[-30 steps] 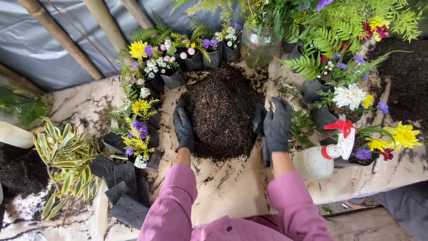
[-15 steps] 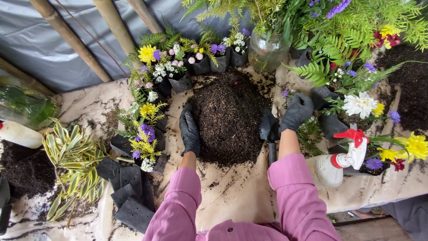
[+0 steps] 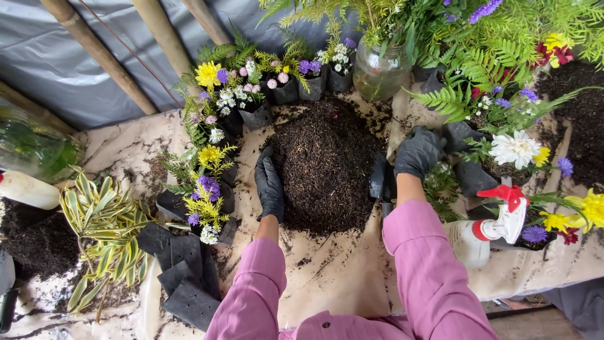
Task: Filling small nursery pots with soil using a hand trowel on a potting bench.
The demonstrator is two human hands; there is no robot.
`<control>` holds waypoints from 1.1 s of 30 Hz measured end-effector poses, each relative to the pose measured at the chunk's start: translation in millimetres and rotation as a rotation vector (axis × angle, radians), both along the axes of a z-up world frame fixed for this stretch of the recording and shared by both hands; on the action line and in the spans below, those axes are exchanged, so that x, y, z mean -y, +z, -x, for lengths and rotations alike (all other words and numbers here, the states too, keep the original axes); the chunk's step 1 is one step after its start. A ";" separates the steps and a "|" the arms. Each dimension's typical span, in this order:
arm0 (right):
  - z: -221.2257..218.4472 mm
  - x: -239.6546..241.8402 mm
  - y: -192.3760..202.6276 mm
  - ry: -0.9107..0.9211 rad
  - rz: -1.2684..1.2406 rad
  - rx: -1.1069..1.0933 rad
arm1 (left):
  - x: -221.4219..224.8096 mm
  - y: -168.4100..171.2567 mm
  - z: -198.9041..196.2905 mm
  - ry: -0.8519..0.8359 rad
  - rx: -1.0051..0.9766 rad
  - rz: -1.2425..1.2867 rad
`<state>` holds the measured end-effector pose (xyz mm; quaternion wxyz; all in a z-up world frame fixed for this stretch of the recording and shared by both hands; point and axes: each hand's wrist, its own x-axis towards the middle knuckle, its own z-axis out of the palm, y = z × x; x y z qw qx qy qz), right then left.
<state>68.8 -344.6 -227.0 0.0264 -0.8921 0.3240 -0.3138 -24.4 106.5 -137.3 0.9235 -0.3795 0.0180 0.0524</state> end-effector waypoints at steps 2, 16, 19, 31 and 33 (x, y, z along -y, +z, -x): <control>-15.2 15.0 -3.8 0.012 0.033 -0.090 | -1.7 6.5 2.0 -0.013 -0.008 -0.016; 89.9 -111.4 235.2 0.018 -0.066 -0.168 | 5.8 42.6 17.5 0.028 -0.149 -0.636; 70.8 -98.6 226.1 -0.040 -0.092 -0.177 | 8.7 47.9 19.4 0.049 -0.187 -0.845; 35.8 -54.9 145.4 -0.071 -0.187 -0.015 | 15.9 71.7 31.4 0.133 -0.363 -1.677; 28.7 -56.6 143.3 -0.056 -0.138 -0.035 | 15.8 74.9 35.3 0.145 -0.392 -1.780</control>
